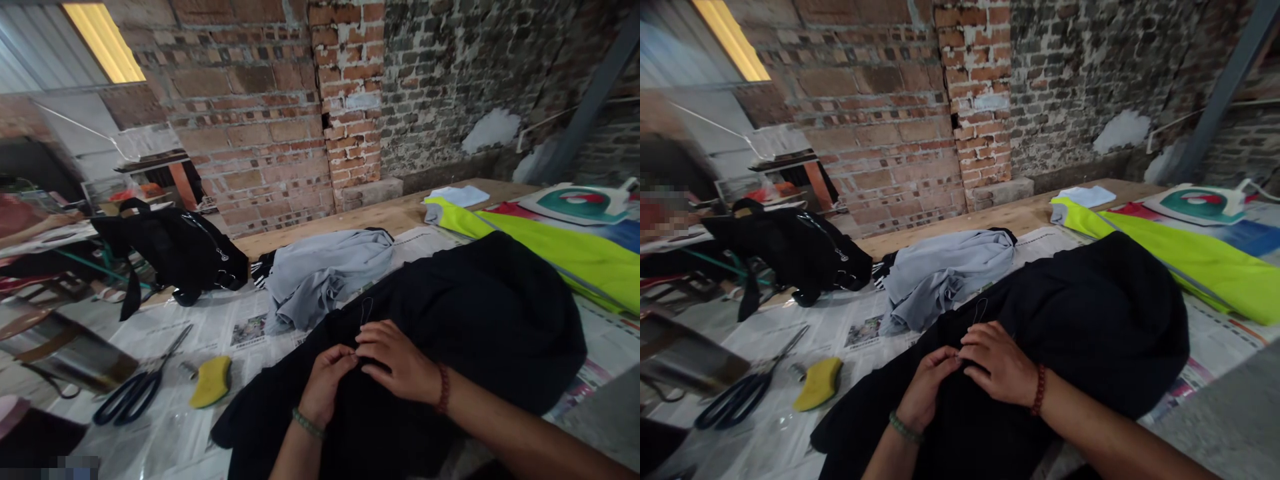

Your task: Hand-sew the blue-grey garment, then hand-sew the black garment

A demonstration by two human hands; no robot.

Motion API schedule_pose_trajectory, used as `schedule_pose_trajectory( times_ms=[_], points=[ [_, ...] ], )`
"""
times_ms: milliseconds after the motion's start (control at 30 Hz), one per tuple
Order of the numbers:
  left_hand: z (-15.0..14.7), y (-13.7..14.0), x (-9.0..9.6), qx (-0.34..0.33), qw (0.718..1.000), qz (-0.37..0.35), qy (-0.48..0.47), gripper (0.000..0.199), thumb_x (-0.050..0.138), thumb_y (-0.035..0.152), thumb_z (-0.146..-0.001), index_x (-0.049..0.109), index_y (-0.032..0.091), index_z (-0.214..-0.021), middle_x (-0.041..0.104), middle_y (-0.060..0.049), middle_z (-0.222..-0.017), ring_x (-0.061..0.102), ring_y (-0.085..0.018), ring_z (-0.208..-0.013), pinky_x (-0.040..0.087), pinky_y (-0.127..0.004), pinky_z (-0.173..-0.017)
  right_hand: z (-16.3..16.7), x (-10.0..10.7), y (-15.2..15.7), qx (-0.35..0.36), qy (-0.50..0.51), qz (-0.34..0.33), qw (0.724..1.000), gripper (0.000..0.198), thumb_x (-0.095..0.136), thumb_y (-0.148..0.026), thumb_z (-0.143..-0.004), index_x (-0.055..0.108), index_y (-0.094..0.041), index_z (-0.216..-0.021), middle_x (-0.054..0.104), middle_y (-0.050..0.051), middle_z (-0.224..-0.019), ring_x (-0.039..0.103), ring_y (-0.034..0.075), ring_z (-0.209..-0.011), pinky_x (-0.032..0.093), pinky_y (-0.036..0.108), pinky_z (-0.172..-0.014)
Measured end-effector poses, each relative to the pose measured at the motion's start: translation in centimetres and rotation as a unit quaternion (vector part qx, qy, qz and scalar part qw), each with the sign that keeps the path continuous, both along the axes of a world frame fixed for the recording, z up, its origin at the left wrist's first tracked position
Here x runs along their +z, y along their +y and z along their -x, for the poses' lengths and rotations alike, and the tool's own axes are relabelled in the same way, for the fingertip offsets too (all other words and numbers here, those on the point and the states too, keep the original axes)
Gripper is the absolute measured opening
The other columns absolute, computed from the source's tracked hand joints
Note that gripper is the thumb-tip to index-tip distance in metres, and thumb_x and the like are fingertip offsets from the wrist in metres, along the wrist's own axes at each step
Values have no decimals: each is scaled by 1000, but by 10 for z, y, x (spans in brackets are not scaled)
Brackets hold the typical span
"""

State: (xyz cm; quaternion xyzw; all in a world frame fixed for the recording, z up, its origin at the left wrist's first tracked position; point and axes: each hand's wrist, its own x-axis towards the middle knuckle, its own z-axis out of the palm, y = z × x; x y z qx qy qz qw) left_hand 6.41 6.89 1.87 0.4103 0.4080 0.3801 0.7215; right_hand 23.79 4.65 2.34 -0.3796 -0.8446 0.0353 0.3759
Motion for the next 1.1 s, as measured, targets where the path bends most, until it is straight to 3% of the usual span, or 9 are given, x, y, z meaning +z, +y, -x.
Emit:
schedule_pose_trajectory(
  times_ms=[133,367,567,767,933,1100],
  points=[
    [1,0,-1,3,1000,-5,-9,8,70,19,-63,65,13,-66,61,2,-60,51,-8,-57,38,-19,-58,5,-6,7,-7,-11,-36,999,9,50,-20,-81,58,-21,-87,61,3,-97,47,19,-104,35,39,-87],
    [0,0,0,-10,1000,-28,4,6,68,18,-66,67,12,-66,63,1,-60,52,-9,-58,39,-19,-60,14,-4,3,-27,-14,-24,999,9,45,-14,-81,53,-17,-85,59,5,-87,48,18,-99,36,37,-86],
    [0,0,-2,-7,1000,-25,6,6,67,19,-66,67,13,-66,64,0,-61,53,-10,-58,39,-20,-60,15,-7,1,-30,-10,-46,998,12,49,-15,-81,53,-19,-93,60,4,-90,48,18,-99,34,37,-86],
    [0,1,-2,3,999,-30,13,3,67,16,-64,68,13,-65,62,2,-60,51,-9,-59,37,-18,-60,14,-10,2,-32,-13,-41,999,12,44,-13,-83,54,-18,-88,61,2,-87,48,17,-101,32,35,-85],
    [-2,-1,1,-12,1000,-14,-4,6,69,18,-62,66,13,-63,59,3,-56,47,-7,-52,35,-18,-54,16,-7,-4,1,12,-58,998,16,40,-10,-83,52,-18,-90,62,2,-90,46,16,-106,31,36,-87],
    [-4,0,2,8,1000,-10,4,11,71,23,-60,67,13,-64,58,2,-54,47,-8,-51,34,-18,-51,16,12,-15,52,39,-67,996,16,39,-12,-84,52,-20,-88,63,1,-84,51,15,-96,35,34,-83]
  ],
)
